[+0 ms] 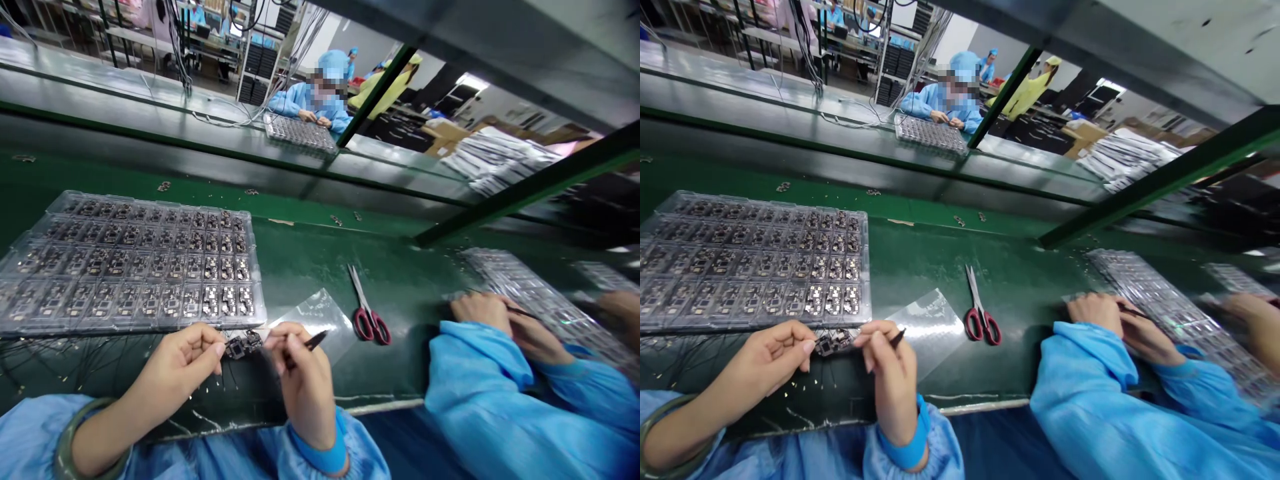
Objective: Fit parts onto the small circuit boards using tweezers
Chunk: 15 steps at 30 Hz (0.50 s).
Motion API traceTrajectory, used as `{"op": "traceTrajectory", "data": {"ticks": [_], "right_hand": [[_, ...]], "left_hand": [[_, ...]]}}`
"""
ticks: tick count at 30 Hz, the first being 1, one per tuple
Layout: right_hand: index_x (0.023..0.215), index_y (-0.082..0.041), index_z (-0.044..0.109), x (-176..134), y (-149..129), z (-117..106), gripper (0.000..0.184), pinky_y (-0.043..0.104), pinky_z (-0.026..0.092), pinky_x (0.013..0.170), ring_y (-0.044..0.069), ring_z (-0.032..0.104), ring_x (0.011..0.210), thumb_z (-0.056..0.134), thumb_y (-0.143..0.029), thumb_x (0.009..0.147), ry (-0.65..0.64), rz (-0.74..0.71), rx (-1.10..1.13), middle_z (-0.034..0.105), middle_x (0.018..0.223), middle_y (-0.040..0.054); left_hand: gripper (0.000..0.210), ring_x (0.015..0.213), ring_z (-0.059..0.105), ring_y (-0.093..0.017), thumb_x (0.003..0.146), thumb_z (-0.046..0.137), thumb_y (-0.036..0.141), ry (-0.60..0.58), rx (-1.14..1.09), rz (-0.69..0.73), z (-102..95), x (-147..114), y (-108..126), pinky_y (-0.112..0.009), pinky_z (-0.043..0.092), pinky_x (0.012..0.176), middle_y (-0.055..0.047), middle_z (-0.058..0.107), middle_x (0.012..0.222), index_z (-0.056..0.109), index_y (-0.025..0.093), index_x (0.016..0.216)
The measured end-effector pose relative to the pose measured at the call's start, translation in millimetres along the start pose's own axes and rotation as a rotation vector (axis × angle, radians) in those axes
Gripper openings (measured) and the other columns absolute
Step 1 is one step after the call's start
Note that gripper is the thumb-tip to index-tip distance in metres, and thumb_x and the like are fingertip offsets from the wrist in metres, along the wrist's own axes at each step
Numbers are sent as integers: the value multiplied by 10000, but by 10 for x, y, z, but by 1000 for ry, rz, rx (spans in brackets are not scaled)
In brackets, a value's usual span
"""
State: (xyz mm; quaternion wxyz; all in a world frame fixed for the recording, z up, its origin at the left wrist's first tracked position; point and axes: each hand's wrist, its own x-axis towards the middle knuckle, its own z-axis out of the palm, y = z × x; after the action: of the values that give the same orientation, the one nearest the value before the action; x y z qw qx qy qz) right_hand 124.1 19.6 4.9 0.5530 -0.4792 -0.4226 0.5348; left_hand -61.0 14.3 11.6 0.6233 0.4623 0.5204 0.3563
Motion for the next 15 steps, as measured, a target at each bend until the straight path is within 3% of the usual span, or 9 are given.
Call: {"op": "traceTrajectory", "data": {"ticks": [4,8,13,15], "right_hand": [[808,-205,689,116,-43,-309,341,275,524,660,143,619,684,590,-532,819,98,29,129,692,837,44],[788,-195,638,151,84,-511,421,279,545,606,139,640,594,613,-615,785,127,152,69,688,744,24],[825,-175,620,107,181,-531,335,275,570,692,155,695,679,789,-431,692,109,203,-93,704,787,18],[844,-181,602,98,165,-495,344,277,575,681,160,700,681,789,-426,691,75,220,-136,699,768,9]], "left_hand": [[237,420,324,-56,782,621,386,-38,47,-40,-1,-12,-11,-191,236,404,24,557,572,585,157,738],[213,503,438,-83,798,593,355,-153,104,-95,40,-29,-3,-194,348,488,14,571,598,579,154,729],[225,550,533,-99,838,528,346,-324,193,-134,143,-42,-64,-222,424,552,-35,640,779,607,142,783],[216,733,637,-160,846,520,319,-336,245,-95,177,-34,-103,-249,469,655,-75,671,902,608,151,742]]}}
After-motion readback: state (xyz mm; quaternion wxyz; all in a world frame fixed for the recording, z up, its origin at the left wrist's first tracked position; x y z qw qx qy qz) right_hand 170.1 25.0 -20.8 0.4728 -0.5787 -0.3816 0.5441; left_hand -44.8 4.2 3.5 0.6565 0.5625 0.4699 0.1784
